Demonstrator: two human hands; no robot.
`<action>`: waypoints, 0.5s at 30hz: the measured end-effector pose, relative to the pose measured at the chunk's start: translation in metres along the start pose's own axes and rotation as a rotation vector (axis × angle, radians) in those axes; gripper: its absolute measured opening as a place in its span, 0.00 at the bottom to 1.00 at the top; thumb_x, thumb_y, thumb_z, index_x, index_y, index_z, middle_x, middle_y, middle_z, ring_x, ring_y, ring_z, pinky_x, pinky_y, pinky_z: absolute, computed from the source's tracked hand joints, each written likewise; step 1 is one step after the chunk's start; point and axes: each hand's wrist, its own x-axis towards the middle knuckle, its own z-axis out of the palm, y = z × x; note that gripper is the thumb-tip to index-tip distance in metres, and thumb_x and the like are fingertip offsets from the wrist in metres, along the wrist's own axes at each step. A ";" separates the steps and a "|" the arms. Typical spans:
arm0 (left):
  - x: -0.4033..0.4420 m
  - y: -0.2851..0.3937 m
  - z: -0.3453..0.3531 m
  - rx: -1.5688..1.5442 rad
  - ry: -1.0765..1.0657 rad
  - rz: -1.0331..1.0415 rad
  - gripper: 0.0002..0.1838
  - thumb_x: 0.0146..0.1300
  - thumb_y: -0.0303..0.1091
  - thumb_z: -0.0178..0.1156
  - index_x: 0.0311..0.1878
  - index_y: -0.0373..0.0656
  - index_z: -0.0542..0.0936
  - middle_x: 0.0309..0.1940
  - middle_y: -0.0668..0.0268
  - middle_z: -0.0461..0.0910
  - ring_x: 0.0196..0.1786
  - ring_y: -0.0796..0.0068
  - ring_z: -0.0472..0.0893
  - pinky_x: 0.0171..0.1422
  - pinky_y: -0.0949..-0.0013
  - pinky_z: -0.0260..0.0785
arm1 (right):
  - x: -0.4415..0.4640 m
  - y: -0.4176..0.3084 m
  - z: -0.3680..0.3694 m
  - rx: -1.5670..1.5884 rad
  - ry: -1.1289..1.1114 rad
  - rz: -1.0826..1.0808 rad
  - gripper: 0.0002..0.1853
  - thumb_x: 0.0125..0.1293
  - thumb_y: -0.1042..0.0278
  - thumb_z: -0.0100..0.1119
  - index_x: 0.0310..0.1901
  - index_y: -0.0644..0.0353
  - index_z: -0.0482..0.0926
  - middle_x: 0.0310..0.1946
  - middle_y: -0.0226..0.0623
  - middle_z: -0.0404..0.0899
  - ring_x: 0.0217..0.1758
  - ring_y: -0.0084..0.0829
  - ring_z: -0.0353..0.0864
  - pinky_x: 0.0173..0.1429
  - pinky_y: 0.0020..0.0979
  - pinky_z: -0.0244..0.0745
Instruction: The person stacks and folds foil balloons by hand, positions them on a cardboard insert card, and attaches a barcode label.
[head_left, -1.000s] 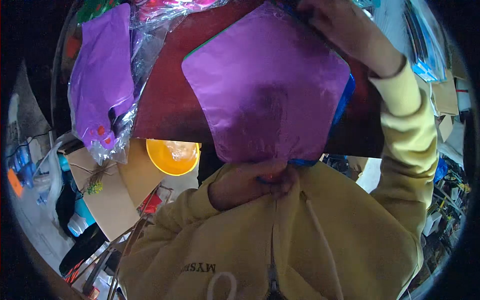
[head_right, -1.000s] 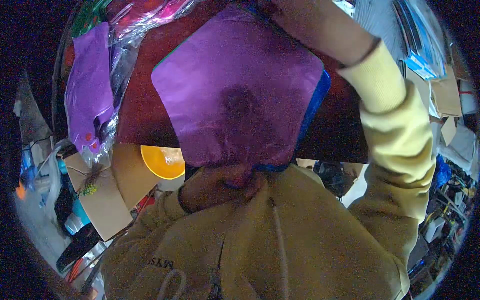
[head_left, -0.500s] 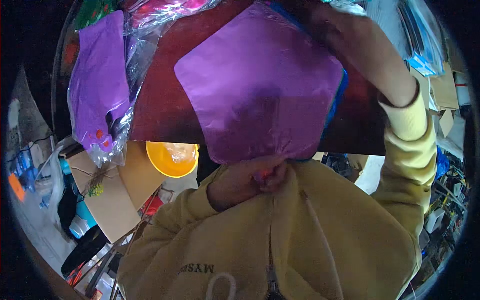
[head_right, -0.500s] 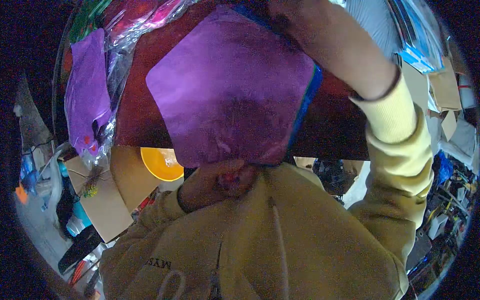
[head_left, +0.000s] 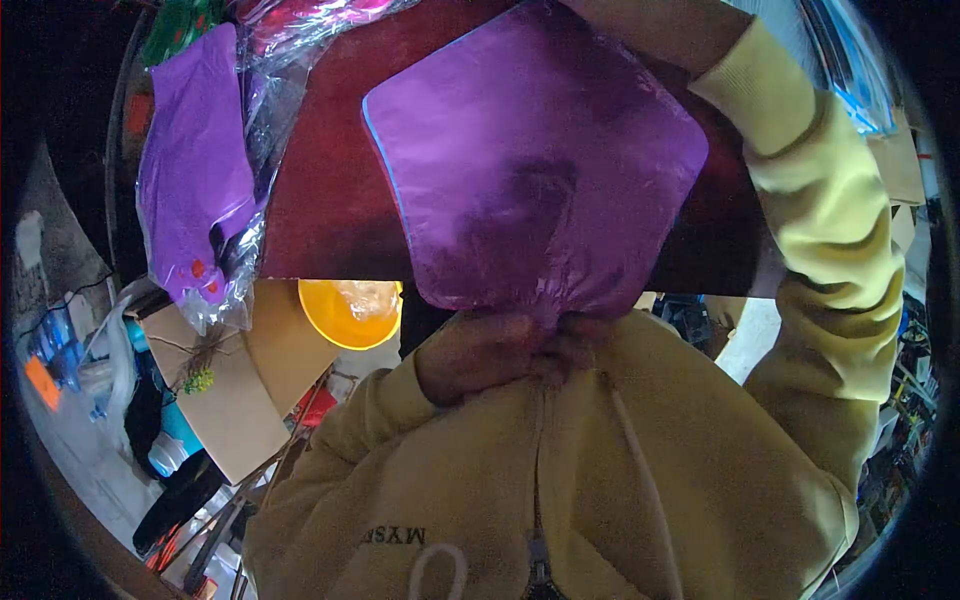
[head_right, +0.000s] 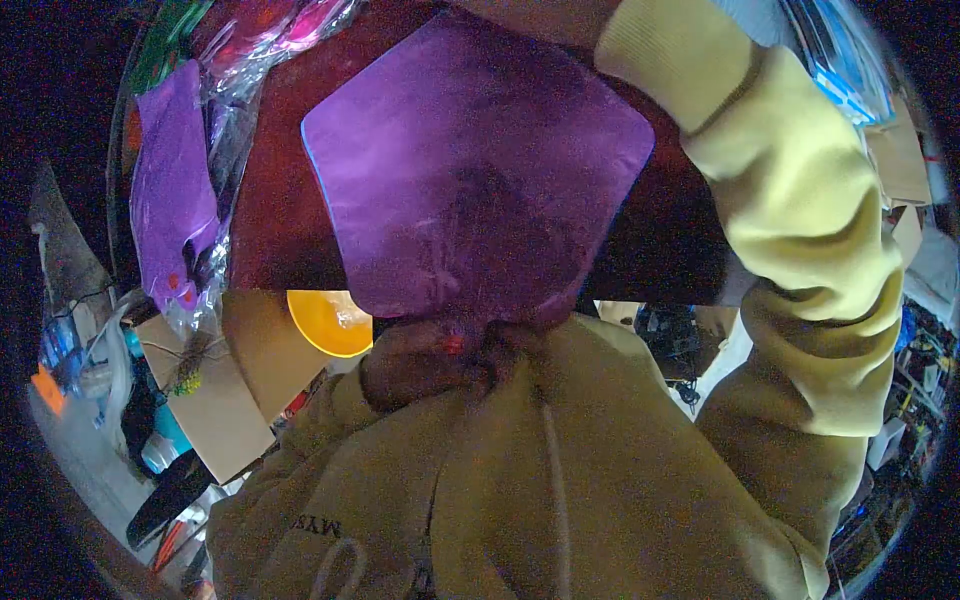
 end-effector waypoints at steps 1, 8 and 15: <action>0.003 -0.001 -0.005 -0.029 -0.055 -0.012 0.28 0.69 0.44 0.50 0.64 0.34 0.63 0.56 0.55 0.73 0.53 0.67 0.77 0.52 0.65 0.72 | 0.001 -0.002 -0.004 -0.009 0.001 -0.013 0.16 0.64 0.74 0.44 0.52 0.63 0.73 0.47 0.51 0.74 0.42 0.44 0.81 0.45 0.37 0.79; 0.015 0.005 0.012 0.057 0.100 -0.035 0.17 0.70 0.43 0.47 0.38 0.38 0.75 0.28 0.64 0.76 0.29 0.78 0.73 0.35 0.75 0.62 | 0.006 -0.007 -0.018 0.020 -0.244 0.142 0.16 0.62 0.77 0.45 0.51 0.65 0.72 0.45 0.52 0.75 0.40 0.45 0.82 0.45 0.38 0.79; 0.019 0.003 0.025 0.237 0.258 -0.074 0.19 0.72 0.44 0.44 0.26 0.43 0.70 0.18 0.72 0.65 0.22 0.81 0.61 0.29 0.76 0.52 | -0.005 -0.012 -0.023 0.126 -0.015 0.315 0.13 0.62 0.77 0.47 0.47 0.65 0.75 0.37 0.51 0.78 0.39 0.48 0.81 0.43 0.38 0.78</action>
